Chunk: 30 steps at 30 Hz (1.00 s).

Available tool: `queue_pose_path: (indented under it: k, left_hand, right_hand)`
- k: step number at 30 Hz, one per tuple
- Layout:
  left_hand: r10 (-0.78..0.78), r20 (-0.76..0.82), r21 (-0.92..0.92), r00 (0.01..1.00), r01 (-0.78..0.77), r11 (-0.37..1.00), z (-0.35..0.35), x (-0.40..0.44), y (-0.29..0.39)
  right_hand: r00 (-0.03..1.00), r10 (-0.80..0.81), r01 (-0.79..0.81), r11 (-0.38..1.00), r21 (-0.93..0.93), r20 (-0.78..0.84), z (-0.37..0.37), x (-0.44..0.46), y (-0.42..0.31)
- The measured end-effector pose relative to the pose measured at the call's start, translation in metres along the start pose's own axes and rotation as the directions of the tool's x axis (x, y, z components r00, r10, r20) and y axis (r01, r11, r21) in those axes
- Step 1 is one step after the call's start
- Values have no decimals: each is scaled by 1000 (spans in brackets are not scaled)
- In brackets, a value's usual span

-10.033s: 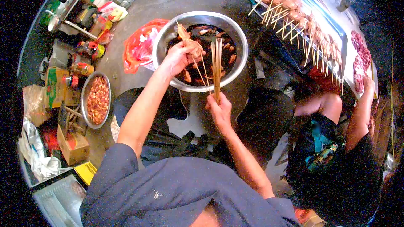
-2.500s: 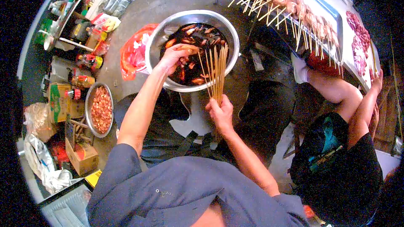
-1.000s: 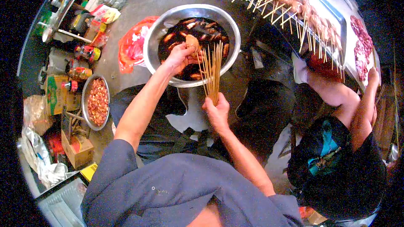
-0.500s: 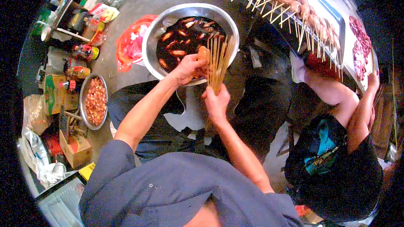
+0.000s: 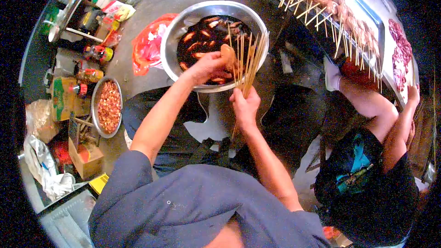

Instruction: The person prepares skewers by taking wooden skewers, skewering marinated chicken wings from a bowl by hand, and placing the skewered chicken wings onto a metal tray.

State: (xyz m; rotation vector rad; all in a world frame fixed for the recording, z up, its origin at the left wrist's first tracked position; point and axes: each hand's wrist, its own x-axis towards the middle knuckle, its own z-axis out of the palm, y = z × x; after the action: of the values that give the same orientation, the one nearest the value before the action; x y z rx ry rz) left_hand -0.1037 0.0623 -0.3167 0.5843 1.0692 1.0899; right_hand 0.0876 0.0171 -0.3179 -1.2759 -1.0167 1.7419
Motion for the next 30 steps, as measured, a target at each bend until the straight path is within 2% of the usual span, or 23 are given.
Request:
queue_pose_path:
  k: [2,3,4,6,7,8,10,11,12,14,15,16,17,19,20,22,23,30]
  left_hand:
    - [183,-172,286,968,-129,950,-30,11,11]
    - [350,-235,699,907,-93,709,-53,20,11]
    - [519,-204,947,830,33,321,-72,27,5]
    - [526,-187,977,830,213,12,-87,25,0]
    - [505,-170,972,846,229,-56,-90,26,-3]
    - [503,-168,972,848,227,-58,-94,28,-7]
    - [338,-182,956,923,247,-159,-97,28,-13]
    - [295,-210,972,932,231,-37,-99,30,-14]
    - [294,-209,973,933,230,-37,-98,28,-10]
    - [246,-271,933,930,191,307,-96,23,0]
    - [222,-322,756,921,109,646,-100,26,-4]
    - [86,-403,530,911,155,834,-81,16,15]
    - [64,-395,400,917,108,910,-71,10,23]
    - [45,-361,149,931,10,989,-72,10,27]
    - [47,-361,149,931,8,989,-73,11,28]
    - [56,-271,-75,961,-79,994,-71,10,33]
    - [70,-227,-88,971,-92,992,-70,9,34]
    - [70,-256,-75,964,-91,993,-56,3,36]
  right_hand:
    - [997,-56,59,997,-43,58,0,-1,-9]
    - [995,-51,56,997,-53,83,0,-2,-11]
    - [995,-51,55,997,-53,82,-1,-4,-8]
    - [996,-27,30,999,-34,88,-2,-6,0]
    - [998,-10,15,996,-84,63,-2,-7,3]
    - [998,-9,13,996,-83,59,-3,-8,5]
    - [996,-14,21,997,-76,91,-5,-11,6]
    - [996,-14,21,997,-77,89,-6,-11,7]
    - [996,-19,25,997,-66,93,-6,-11,8]
    - [995,-23,28,998,-55,94,-5,-12,8]
    - [995,-21,25,999,-40,94,-5,-13,8]
    - [995,-19,22,999,-25,96,-4,-13,8]
    - [995,-19,22,999,-24,99,-3,-13,8]
    - [994,-20,24,999,-33,104,-2,-13,8]
    - [994,-21,25,999,-32,105,-3,-14,7]
    - [992,25,-24,1000,-9,124,-3,-17,1]
    - [992,24,-23,1000,-10,124,-3,-17,2]
    - [989,10,-6,999,-33,146,-3,-18,10]
